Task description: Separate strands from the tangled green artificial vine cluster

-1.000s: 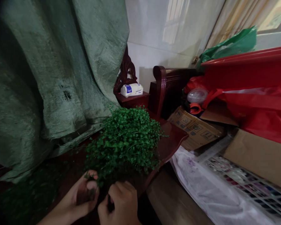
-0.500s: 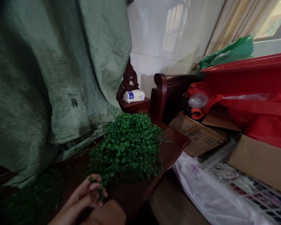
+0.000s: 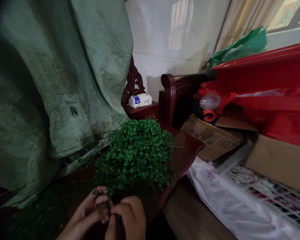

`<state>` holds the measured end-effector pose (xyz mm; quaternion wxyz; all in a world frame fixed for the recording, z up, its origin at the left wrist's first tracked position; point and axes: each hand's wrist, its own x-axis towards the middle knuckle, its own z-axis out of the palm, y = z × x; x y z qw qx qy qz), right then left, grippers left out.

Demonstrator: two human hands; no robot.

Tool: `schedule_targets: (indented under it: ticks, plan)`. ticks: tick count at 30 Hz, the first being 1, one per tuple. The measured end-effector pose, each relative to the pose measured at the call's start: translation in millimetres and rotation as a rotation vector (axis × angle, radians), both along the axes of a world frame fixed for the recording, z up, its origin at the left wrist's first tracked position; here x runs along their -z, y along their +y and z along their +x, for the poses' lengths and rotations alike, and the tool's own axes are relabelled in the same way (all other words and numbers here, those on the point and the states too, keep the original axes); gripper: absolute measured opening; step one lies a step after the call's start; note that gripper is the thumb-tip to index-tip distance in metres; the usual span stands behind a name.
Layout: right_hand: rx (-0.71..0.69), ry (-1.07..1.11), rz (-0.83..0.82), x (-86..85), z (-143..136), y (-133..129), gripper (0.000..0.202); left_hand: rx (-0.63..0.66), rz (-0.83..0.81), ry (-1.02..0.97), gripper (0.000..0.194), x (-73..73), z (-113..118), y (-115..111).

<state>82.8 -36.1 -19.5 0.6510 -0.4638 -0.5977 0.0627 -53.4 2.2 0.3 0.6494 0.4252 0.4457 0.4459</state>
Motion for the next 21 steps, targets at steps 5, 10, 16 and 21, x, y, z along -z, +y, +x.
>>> schedule_targets:
  ticks: [5, 10, 16, 21]
  plan:
    - [-0.085, -0.206, -0.149, 3.7, 23, 4, 0.023, -0.001, -0.028, -0.123, 0.046, 4.4, -1, 4]
    - [-0.113, -0.338, -0.141, -0.2, 15, 9, 0.021, 0.012, -0.002, -0.136, 0.052, 6.0, -7, 5]
    - [-0.096, -0.214, -0.088, -0.4, 12, 11, 0.015, -0.006, 0.092, -0.121, 0.053, 12.4, -3, 1]
    - [-0.044, -0.181, -0.089, 0.0, 14, 8, 0.019, -0.037, 0.154, -0.046, 0.053, 11.8, 6, -10]
